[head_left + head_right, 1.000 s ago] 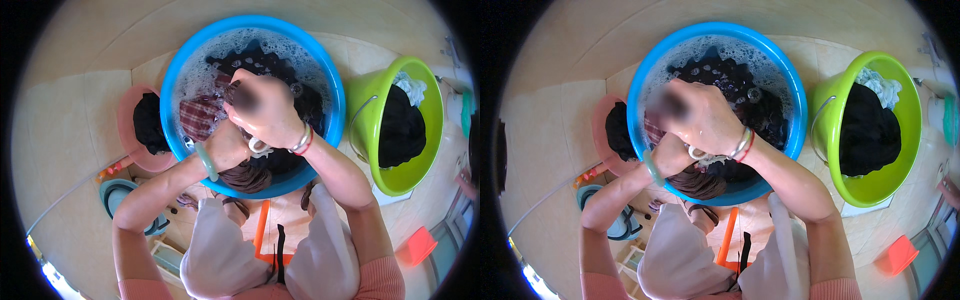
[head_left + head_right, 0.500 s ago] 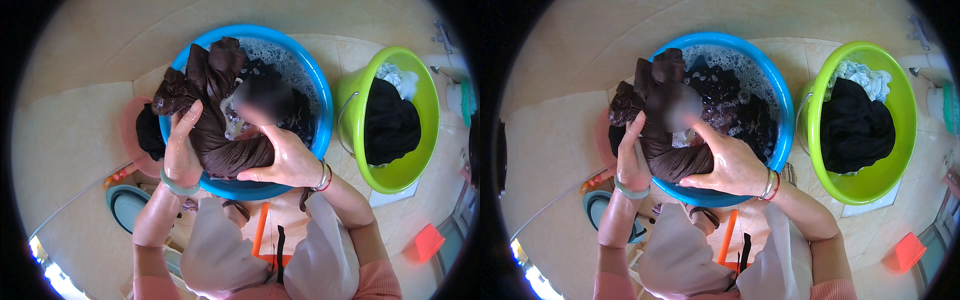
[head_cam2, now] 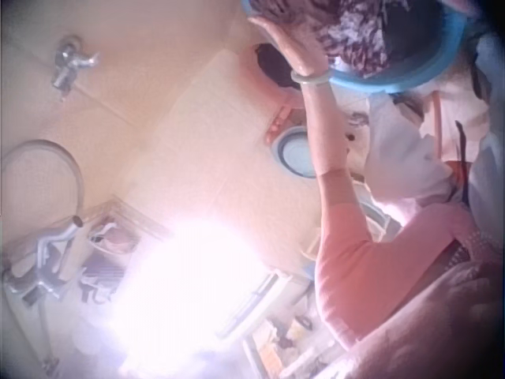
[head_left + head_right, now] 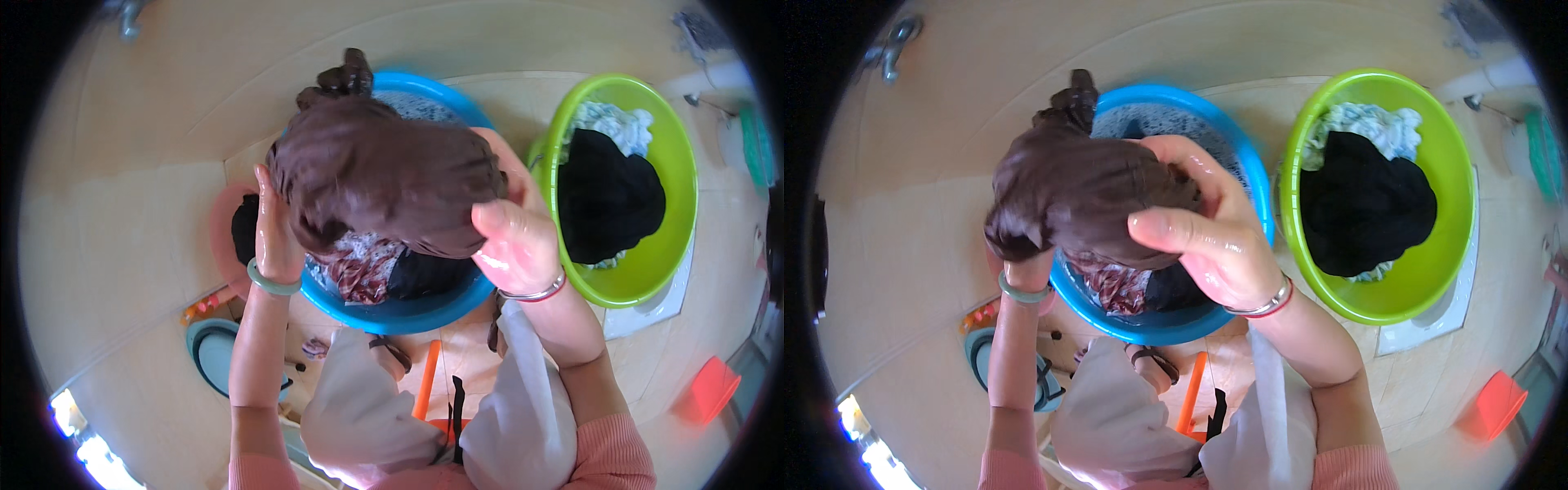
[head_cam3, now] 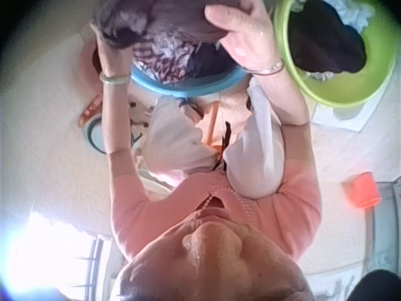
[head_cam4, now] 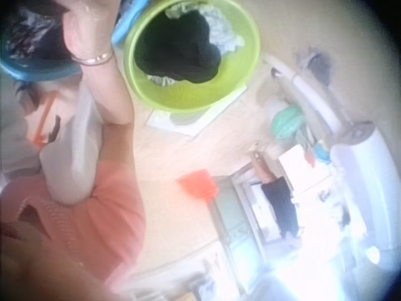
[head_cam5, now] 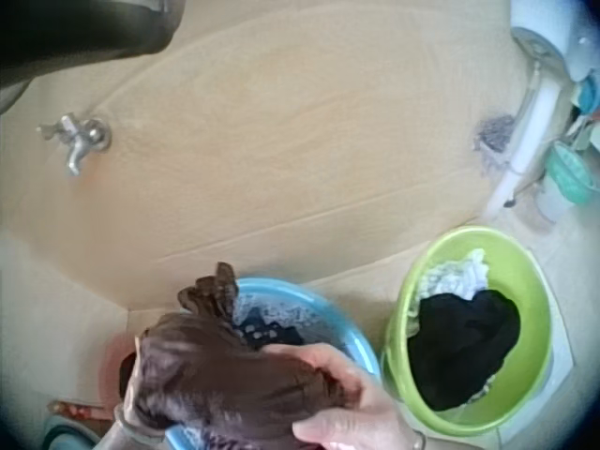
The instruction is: The person hand-washes various garments in a blue basin filled with soapy water. They scrub and rinse items including a white cloth, a black garment, a brown shirt, and a plaid shirt, then transfer them to a green bucket.
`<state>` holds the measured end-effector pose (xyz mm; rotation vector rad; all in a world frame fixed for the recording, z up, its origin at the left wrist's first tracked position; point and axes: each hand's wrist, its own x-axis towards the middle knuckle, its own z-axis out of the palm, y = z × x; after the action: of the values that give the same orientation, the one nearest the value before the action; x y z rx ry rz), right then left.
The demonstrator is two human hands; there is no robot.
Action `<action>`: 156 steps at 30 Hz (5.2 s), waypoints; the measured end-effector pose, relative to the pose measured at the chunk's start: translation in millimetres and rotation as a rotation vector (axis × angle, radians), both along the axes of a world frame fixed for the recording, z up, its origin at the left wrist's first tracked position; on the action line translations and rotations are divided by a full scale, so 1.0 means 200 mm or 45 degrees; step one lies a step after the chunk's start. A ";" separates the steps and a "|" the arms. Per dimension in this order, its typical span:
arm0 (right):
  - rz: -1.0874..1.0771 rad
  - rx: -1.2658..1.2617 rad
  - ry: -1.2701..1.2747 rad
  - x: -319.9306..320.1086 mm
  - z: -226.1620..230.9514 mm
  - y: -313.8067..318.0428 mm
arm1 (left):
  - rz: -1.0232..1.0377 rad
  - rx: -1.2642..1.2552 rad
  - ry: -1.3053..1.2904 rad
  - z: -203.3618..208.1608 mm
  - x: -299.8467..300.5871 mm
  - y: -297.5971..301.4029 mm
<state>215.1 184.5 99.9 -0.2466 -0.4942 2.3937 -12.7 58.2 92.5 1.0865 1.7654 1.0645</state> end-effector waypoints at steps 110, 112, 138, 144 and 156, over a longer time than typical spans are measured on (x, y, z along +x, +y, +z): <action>0.212 2.145 -1.979 -0.18 -0.68 -0.24 | -0.396 -0.537 0.781 -0.78 -0.01 -0.32; 0.307 2.308 -2.151 -0.14 -0.76 -0.22 | -0.158 -0.364 0.488 -0.71 -0.04 -0.32; 0.074 0.565 -0.460 -0.46 -0.46 -0.04 | 0.412 0.217 -0.420 0.29 -0.28 -0.09; -0.147 1.078 -0.743 -0.33 -0.54 -0.01 | 0.516 0.087 -0.512 -0.08 -0.34 -0.13; 0.144 2.047 -1.999 -0.50 -0.86 -0.13 | 0.348 -0.089 0.143 -0.92 -0.16 -0.15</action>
<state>114.8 159.1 -72.3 -1.2025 -2.7163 0.7008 -45.2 28.6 -92.1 0.8941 2.0694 1.1113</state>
